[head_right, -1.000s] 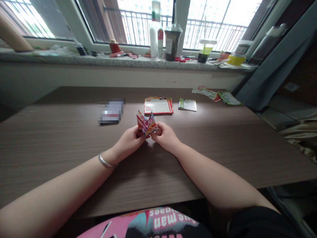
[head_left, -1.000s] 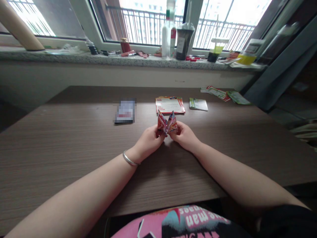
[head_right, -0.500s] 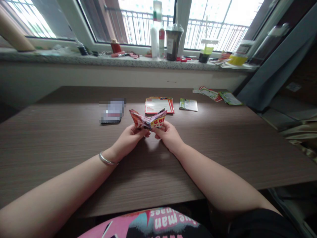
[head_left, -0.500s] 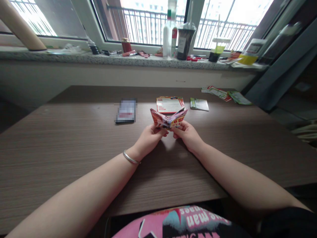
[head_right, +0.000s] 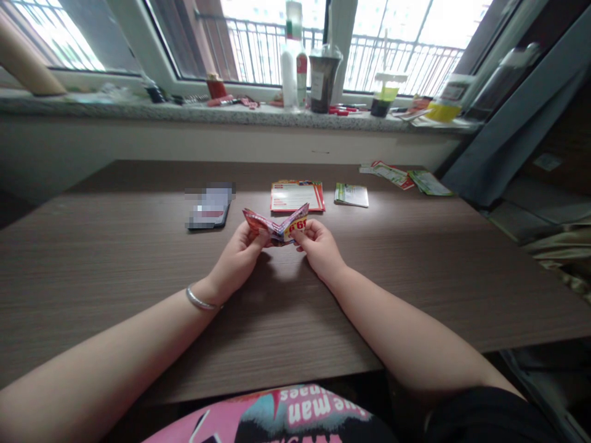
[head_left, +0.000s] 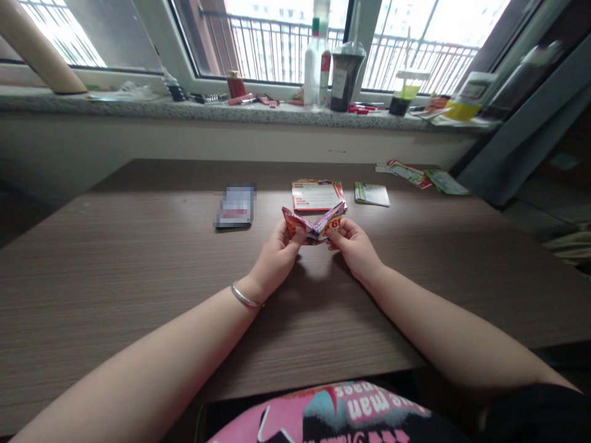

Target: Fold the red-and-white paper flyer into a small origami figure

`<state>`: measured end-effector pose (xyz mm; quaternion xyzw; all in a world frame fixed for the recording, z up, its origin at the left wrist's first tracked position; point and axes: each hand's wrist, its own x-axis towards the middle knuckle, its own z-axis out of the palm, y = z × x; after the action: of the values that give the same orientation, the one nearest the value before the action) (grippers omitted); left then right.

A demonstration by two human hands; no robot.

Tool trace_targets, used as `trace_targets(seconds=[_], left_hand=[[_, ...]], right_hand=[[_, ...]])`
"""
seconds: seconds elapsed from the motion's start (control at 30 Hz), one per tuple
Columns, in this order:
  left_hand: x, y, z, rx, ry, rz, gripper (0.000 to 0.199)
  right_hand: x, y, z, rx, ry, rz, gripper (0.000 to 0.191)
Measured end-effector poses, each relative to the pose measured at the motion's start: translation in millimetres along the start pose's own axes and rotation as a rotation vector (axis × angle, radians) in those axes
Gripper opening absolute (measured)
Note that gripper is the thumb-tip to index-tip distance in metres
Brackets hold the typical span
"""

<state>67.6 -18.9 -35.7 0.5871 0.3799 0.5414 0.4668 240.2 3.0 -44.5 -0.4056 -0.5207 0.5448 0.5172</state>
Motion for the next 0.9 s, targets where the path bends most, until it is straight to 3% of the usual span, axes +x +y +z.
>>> trace_targets(seconds=[0.17, 0.43, 0.73, 0.9], left_hand=[[2.8, 0.8, -1.7, -0.085, 0.044, -0.027, 0.033], [2.2, 3.8, 2.0, -0.077, -0.052, -0.019, 0.033], [-0.6, 4.8, 0.5, -0.144, -0.004, -0.014, 0.035], [-1.3, 5.2, 1.2, -0.134, -0.027, -0.004, 0.033]], right_hand=[[-0.7, 1.6, -0.8, -0.072, -0.067, -0.014, 0.042], [-3.8, -4.0, -0.7, -0.051, -0.026, -0.087, 0.041], [-11.1, -3.3, 4.2, -0.097, -0.183, -0.120, 0.032], [-12.5, -7.9, 4.0, 0.031, -0.054, -0.168, 0.035]])
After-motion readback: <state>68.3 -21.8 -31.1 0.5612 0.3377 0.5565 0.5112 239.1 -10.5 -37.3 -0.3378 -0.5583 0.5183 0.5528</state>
